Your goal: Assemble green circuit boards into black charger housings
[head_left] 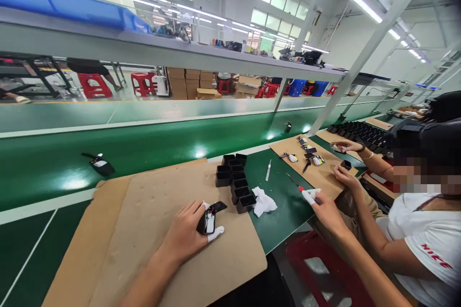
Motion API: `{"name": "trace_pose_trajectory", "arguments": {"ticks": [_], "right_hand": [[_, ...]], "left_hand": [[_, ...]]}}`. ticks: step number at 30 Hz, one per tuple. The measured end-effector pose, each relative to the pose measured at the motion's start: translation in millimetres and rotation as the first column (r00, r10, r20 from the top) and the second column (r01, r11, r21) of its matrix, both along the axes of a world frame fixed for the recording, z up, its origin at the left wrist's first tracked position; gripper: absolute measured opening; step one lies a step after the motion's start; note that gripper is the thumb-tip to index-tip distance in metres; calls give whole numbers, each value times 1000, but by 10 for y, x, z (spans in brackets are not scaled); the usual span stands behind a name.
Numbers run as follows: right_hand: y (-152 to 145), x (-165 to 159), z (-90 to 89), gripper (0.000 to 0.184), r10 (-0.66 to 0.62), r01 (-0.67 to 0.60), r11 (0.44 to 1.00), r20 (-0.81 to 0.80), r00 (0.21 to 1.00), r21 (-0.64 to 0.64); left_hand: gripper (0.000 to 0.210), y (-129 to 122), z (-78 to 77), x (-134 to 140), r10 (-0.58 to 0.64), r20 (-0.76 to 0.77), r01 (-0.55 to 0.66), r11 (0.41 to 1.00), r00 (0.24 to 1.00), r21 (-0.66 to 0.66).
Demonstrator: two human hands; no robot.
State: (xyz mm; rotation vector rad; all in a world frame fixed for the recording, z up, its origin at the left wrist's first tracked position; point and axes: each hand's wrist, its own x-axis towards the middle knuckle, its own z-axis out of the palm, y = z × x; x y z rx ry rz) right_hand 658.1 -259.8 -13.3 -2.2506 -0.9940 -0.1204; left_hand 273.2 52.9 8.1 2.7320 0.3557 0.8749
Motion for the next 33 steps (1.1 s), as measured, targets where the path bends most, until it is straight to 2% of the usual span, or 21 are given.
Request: {"name": "trace_pose_trajectory", "arguments": {"ticks": [4,7,10,14,16,19,21,25,29,33], "right_hand": [[-134,-401,79,52,28,-23,999,-107,994,41],[-127,-649,104,54,25,-13,998,-202,979,63],[-86,-762,75,57,70,-58,997,-354,933,46],[-78,-789,52,61,39,-8,998,-500,865,63],[-92,-807,86,64,16,20,998,-500,866,67],[-121,-887,202,61,31,-2,997,-387,922,75],[-138,-990,310,54,81,-59,995,-327,942,77],[-117,-1314,568,41,231,-231,972,-356,905,44],[34,-1721,812,33,448,-471,882,-331,831,11],[238,-2002,875,32,549,-601,796,-332,767,-70]], "left_hand": [[39,2,-28,8,6,-15,-7,1000,1000,-26],[39,7,-50,17,3,-26,-4,999,1000,-37],[35,10,-61,18,-7,-33,6,999,999,-51],[38,6,-68,11,-10,-43,8,998,999,-58],[43,5,-67,10,-1,-50,-3,998,999,-66],[43,8,-65,12,1,-48,-5,997,999,-77],[43,8,-67,6,-14,-36,11,996,999,-86],[43,-11,-86,-17,-88,1,87,983,996,-163],[40,-39,-110,-16,-159,41,164,957,986,-237],[41,-58,-143,3,-154,107,172,969,982,-177]]}}
